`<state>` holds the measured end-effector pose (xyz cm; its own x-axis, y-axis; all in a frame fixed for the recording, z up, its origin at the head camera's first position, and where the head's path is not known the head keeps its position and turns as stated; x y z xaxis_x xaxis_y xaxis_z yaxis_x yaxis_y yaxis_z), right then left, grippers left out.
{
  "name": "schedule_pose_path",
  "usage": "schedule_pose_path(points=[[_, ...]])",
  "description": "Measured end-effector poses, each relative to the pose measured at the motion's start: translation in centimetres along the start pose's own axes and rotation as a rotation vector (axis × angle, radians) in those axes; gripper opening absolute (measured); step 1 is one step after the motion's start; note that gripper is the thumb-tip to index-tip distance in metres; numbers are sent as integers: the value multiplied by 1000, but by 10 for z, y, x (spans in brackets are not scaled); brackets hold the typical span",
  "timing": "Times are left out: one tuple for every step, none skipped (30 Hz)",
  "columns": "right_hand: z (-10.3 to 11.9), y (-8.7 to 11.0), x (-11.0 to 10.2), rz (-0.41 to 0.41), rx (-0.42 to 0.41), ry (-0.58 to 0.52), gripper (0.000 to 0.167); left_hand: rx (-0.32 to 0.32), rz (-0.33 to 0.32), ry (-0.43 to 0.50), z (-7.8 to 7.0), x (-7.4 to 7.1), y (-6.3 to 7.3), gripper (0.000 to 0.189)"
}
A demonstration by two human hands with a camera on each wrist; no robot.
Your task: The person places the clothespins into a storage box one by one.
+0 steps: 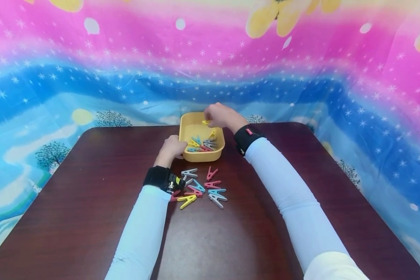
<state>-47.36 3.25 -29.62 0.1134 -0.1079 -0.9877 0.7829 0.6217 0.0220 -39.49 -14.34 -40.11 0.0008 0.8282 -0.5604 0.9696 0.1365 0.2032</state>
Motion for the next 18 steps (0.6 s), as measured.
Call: schedule_pose_path(points=[[-1,-3,1,1,9,-1,20,-3,2,-1,0,0,0,47],[-3,-6,3,2,15,-2,20,-5,3,-3,0,0,0,47],[-3,-10,5,3,18,-1,20,-6,4,-7,0,0,0,47],[-3,-13,8,7,20,1,20,-8,5,-10,1,0,0,47],[-3,-15,11,12,19,5,20,-9,7,-13,1,0,0,48],[-3,-18,14,18,18,11,20,-10,8,-17,1,0,0,48],[-1,-20,17,28,15,15,20,-11,9,-18,2,0,0,47],[0,-22,20,37,10,19,20,-9,10,-22,2,0,0,47],[1,-23,23,47,4,23,20,-9,11,-22,1,0,0,47],[3,-25,26,55,-3,28,21,-9,12,-22,1,0,1,47],[4,-26,29,64,-9,33,22,-7,13,-22,1,0,1,46],[6,-27,31,72,-16,38,22,-7,12,-22,1,-1,1,46],[7,-27,34,79,-19,43,23,-7,12,-22,1,-1,1,46],[8,-28,36,85,-22,54,23,-6,10,-22,0,-1,1,45],[8,-29,39,91,-22,67,23,-6,10,-21,0,-1,1,45],[9,-29,41,98,-24,84,22,-6,10,-21,0,-2,1,45],[9,-29,43,105,-25,97,22,-4,9,-22,0,-2,1,45],[10,-30,45,112,-27,114,21,-4,8,-21,0,-2,1,44]])
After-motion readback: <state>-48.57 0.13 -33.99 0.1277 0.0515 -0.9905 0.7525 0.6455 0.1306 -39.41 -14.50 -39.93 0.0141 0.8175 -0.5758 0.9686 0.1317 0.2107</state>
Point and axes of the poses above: each hand's wrist, its own y-axis away from the middle knuckle, its own x-axis out of the palm, z = x × y, the point moved 5 cm from there along -y, towards the middle knuckle, and after that the axes turned 2 degrees about -z, right-handed, at the moved point
